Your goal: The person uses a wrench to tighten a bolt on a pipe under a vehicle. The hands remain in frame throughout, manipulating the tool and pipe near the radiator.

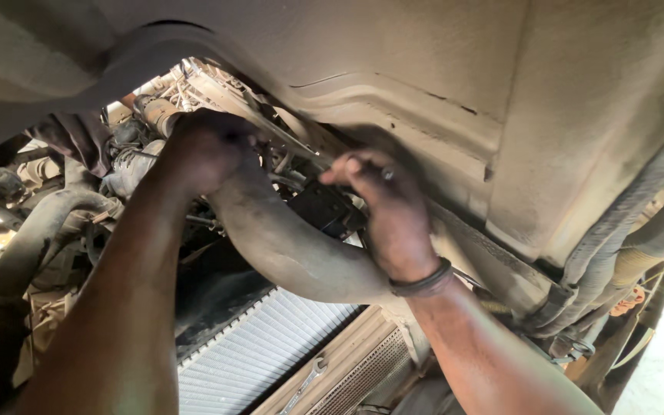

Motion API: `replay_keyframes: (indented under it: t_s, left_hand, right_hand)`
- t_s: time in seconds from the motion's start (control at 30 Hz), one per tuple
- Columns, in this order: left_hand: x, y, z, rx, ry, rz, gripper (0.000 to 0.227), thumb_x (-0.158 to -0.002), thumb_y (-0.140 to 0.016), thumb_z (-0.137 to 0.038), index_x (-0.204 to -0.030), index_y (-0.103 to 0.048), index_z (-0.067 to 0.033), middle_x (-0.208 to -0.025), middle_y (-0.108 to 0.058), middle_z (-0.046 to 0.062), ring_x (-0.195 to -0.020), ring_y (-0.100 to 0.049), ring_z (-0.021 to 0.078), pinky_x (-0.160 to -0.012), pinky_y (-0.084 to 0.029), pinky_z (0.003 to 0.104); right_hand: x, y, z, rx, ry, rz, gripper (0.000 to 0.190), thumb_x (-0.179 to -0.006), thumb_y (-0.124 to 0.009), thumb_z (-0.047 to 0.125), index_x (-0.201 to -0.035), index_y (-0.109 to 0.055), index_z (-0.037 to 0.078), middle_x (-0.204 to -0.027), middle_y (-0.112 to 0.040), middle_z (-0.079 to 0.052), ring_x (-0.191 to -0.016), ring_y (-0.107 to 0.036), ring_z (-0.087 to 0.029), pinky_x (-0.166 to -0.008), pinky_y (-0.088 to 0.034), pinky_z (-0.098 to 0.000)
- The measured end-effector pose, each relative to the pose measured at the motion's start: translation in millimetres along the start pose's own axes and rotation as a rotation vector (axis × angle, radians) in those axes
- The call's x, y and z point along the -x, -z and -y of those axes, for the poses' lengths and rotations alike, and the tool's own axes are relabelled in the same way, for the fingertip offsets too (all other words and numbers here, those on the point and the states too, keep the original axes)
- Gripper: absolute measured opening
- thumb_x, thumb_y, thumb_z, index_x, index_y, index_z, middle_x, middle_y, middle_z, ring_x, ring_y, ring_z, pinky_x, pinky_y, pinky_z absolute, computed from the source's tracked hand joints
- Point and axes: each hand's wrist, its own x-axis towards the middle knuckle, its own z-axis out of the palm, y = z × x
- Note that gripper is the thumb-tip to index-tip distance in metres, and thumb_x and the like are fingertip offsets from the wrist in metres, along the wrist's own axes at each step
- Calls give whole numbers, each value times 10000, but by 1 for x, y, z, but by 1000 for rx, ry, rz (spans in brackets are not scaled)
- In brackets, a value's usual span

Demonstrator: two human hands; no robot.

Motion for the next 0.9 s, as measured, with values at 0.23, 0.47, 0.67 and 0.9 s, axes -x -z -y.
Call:
replay_keyframes:
  t_s: [0.23,0.47,0.67,0.9]
  left_hand:
    - [14,-4,7,292,-310,-251,253,-884,-611,-11,-1050,-791,-76,-986,-787,130,-900,-771,227,-905,-578,344]
    - [20,-10,17,441,-453,-386,304,-913,-570,103,-1104,-755,-43,-1008,-782,130,-940,-761,216,-916,-577,323]
    - [24,-6,16,408,-507,-440,220,-920,-604,101,-1023,-744,-34,-970,-771,131,-914,-754,207,-884,-583,320]
    - [25,-13,10,516,-437,-416,278,-910,-552,130,-997,-745,-49,-955,-770,91,-903,-730,162,-891,-579,295]
  right_hand:
    - [8,6,6,195,10,50,286,-1064,-540,242,-1069,-708,10,-1054,-747,-62,-1031,-676,-155,-942,-496,-303]
    - [-14,3,6,30,122,166,272,-1102,-546,242,-1038,-690,20,-1020,-742,-93,-972,-689,-173,-926,-542,-331]
    - [-18,-1,9,82,-14,78,239,-1039,-561,223,-994,-691,28,-976,-757,-87,-904,-723,-182,-865,-596,-345]
    - [-4,7,7,196,91,92,276,-1080,-540,223,-1043,-700,2,-1013,-738,-72,-979,-677,-150,-913,-509,-293]
